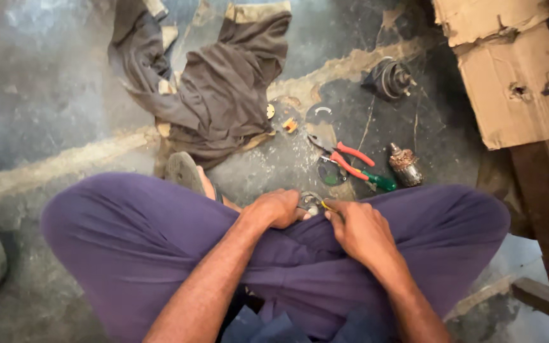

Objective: The person sits on the floor and uses a screwdriver and pliers to disassemble and adjust a small cylindrical electrical component. They repeatedly pry open the casing, manipulate internal parts, and reassemble the unit while another person works nearby.

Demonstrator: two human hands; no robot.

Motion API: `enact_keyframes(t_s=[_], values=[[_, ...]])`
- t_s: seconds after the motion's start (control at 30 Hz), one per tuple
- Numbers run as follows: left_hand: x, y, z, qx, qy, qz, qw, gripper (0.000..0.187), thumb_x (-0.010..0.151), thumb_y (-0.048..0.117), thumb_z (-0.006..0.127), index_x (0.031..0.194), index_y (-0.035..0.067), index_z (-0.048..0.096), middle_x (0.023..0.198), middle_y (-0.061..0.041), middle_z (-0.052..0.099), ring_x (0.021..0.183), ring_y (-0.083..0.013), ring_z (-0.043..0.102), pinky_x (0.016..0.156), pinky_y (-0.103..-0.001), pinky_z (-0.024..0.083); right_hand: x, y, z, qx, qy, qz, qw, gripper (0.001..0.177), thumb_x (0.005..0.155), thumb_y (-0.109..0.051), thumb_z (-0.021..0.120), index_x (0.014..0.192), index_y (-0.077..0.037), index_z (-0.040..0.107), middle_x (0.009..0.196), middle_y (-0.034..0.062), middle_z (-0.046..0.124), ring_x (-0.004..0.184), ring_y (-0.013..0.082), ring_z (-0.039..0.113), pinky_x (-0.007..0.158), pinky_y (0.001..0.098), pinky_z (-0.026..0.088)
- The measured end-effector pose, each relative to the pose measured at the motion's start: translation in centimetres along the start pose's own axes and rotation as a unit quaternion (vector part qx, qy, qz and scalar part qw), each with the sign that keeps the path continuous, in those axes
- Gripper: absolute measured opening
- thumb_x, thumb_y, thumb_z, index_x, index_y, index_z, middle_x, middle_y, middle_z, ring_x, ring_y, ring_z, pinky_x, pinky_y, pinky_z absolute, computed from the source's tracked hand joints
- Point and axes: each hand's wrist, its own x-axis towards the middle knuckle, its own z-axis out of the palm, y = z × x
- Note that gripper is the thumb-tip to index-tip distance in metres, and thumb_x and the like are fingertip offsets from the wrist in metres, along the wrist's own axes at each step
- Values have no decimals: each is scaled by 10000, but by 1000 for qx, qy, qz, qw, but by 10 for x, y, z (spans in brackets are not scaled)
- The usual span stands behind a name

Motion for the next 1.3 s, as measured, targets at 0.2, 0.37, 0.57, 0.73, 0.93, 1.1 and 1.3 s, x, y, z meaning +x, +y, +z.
enact_keyframes(t_s=[0.2, 0.37, 0.57, 0.73, 0.93, 1.1, 1.3], values=[[0, -1, 0, 9, 1, 0, 1000, 509, 918, 452, 698, 1204, 31, 695, 1241, -239, 684, 1203, -400, 641, 990, -481, 517, 2, -16, 1, -20, -15, 28, 999, 283, 925, -267, 623, 1152, -178, 767, 1006, 224, 733, 988, 445, 684, 855, 565, 531], [3, 1, -6, -10, -5, 14, 1000, 514, 911, 443, 701, 1218, 31, 673, 1228, -245, 685, 1204, -406, 632, 983, -489, 510, 28, 3, -3, -62, -37, -18, 997, 282, 897, -208, 630, 1129, -184, 788, 990, 223, 738, 963, 428, 705, 885, 525, 552], [1, -1, -8, -20, -19, 3, 1000, 526, 902, 457, 710, 1211, 32, 687, 1226, -255, 689, 1200, -404, 644, 992, -479, 516, 122, 29, -14, -76, -143, -266, 950, 301, 724, -159, 754, 1006, -179, 857, 865, 164, 792, 767, 335, 754, 757, 436, 583], [-2, 2, -11, -30, -15, 2, 999, 543, 895, 470, 702, 1229, 44, 666, 1262, -242, 667, 1219, -398, 622, 994, -481, 505, 202, 25, -25, -55, -430, 22, 901, 364, 849, -136, 723, 1205, -192, 773, 786, 121, 784, 496, 236, 605, 422, 371, 403], [-2, 3, -13, -17, -21, 0, 1000, 559, 883, 484, 714, 1225, 43, 672, 1268, -230, 670, 1229, -390, 617, 1007, -475, 500, 144, 38, -25, -58, -144, -338, 928, 256, 784, -265, 805, 1022, -173, 806, 837, 77, 798, 803, 249, 752, 784, 475, 519], [2, 2, -11, -1, -32, 0, 999, 540, 891, 479, 701, 1218, 49, 693, 1254, -218, 695, 1221, -377, 643, 1005, -466, 515, 33, 29, -16, -23, -92, 0, 996, 340, 811, -255, 761, 1126, -126, 770, 1006, 182, 764, 973, 381, 720, 862, 482, 557], [6, 2, -4, 20, -11, 4, 1000, 576, 902, 490, 700, 1251, 36, 642, 1260, -229, 667, 1226, -391, 614, 1002, -469, 501, 10, 14, -15, -25, -21, -10, 999, 298, 856, -211, 679, 1132, -141, 767, 1004, 199, 740, 953, 434, 693, 835, 540, 530]])
